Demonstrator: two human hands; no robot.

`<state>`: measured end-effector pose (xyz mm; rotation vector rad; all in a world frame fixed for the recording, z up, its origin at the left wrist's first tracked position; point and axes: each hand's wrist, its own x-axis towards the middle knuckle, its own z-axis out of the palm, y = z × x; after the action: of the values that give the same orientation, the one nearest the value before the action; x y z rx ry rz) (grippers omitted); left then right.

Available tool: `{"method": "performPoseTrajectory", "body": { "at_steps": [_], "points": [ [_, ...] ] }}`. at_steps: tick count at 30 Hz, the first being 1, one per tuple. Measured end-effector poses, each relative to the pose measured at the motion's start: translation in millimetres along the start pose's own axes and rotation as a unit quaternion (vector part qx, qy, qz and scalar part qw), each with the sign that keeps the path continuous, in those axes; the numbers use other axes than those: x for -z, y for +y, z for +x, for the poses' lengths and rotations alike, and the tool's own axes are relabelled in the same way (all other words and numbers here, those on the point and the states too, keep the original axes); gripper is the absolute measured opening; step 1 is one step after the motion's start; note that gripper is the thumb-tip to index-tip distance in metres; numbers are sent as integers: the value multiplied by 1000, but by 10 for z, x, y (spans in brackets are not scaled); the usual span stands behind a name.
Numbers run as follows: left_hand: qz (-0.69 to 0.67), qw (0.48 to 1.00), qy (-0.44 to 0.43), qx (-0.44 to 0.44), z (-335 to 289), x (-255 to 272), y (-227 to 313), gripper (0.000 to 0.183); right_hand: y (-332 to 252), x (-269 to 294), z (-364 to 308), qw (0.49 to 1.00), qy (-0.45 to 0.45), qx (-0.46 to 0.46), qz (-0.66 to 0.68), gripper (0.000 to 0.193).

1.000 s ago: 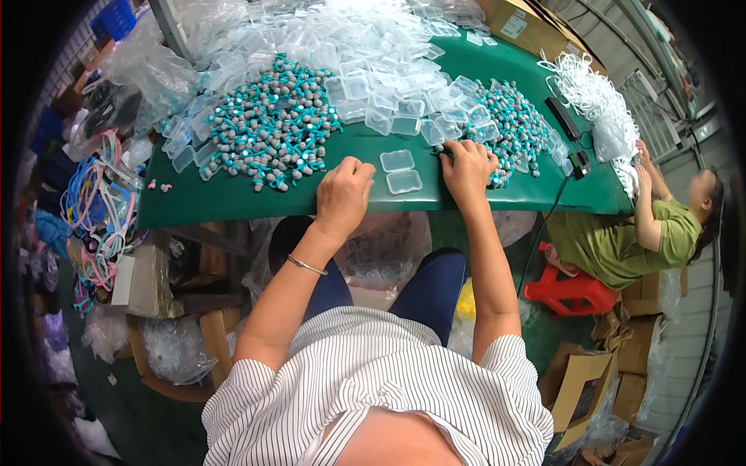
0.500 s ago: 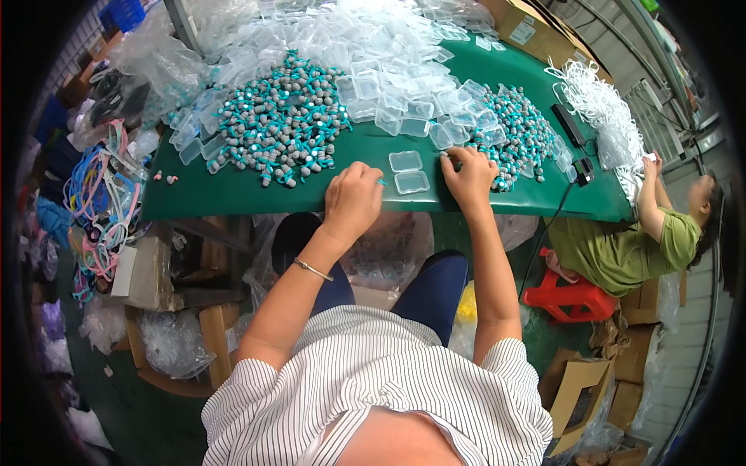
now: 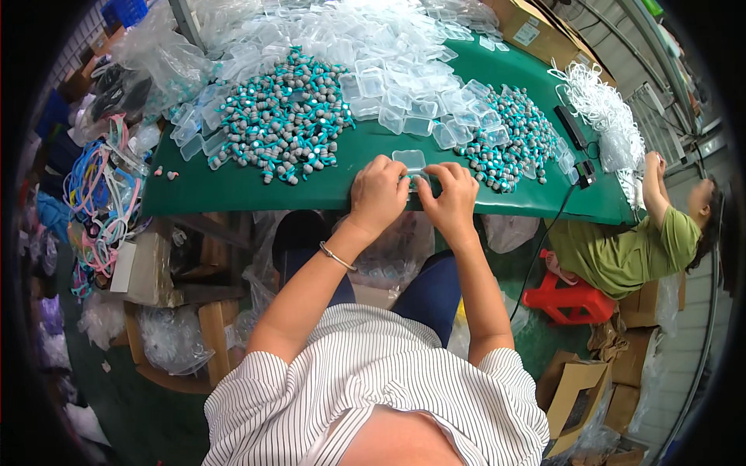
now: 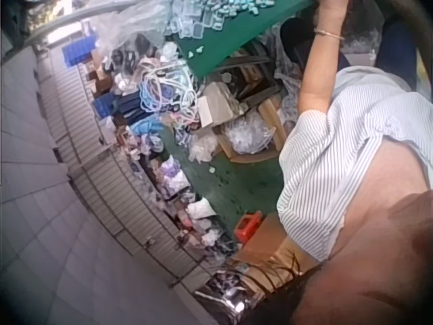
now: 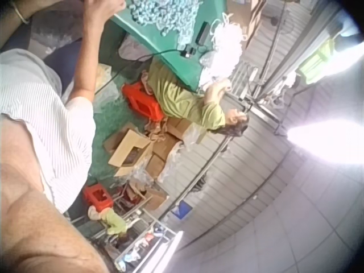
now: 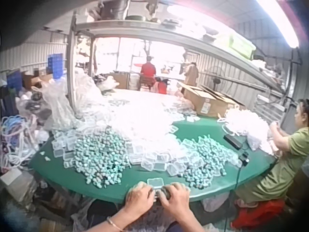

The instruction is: The person assembles small plastic and metal components by hand, placing beads inside clear plastic cases.

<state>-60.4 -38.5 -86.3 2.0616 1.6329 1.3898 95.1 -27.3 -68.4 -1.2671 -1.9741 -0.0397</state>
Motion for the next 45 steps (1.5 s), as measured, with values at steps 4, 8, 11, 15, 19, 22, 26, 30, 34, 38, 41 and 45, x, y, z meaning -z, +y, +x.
{"method": "performPoseTrajectory", "body": {
  "at_steps": [4,8,11,15,19,22,26,30,34,38,41,45],
  "points": [
    [5,1000,-17,10,4,32,63,16,98,52,76,997,-26,50,45,19],
    [4,999,-34,6,4,58,79,25,114,65,63,997,-40,71,12,17],
    [19,998,-55,-2,-5,95,83,31,73,138,82,995,-46,82,-19,14],
    [25,997,-71,-8,-19,129,90,35,146,110,181,998,-37,57,7,16],
    [40,995,-87,-10,-19,111,95,39,273,-89,307,996,-76,41,-11,20],
    [39,995,-94,-16,-17,110,64,41,314,-118,363,993,-87,66,36,20],
    [3,997,-72,5,-22,111,70,49,365,-46,426,976,-128,-16,174,26],
    [6,999,-43,-14,-8,146,87,53,417,113,360,964,-176,23,198,27],
    [25,993,-85,-75,20,163,14,37,289,187,206,953,-166,113,227,28],
    [-2,990,-95,-103,26,179,24,19,323,132,101,958,-176,78,213,30],
    [-58,989,-107,-82,7,192,-44,16,224,173,111,938,-246,-8,243,27],
    [-83,991,-88,-48,-71,247,-23,17,328,115,264,934,-230,115,249,20]
  ]
}}
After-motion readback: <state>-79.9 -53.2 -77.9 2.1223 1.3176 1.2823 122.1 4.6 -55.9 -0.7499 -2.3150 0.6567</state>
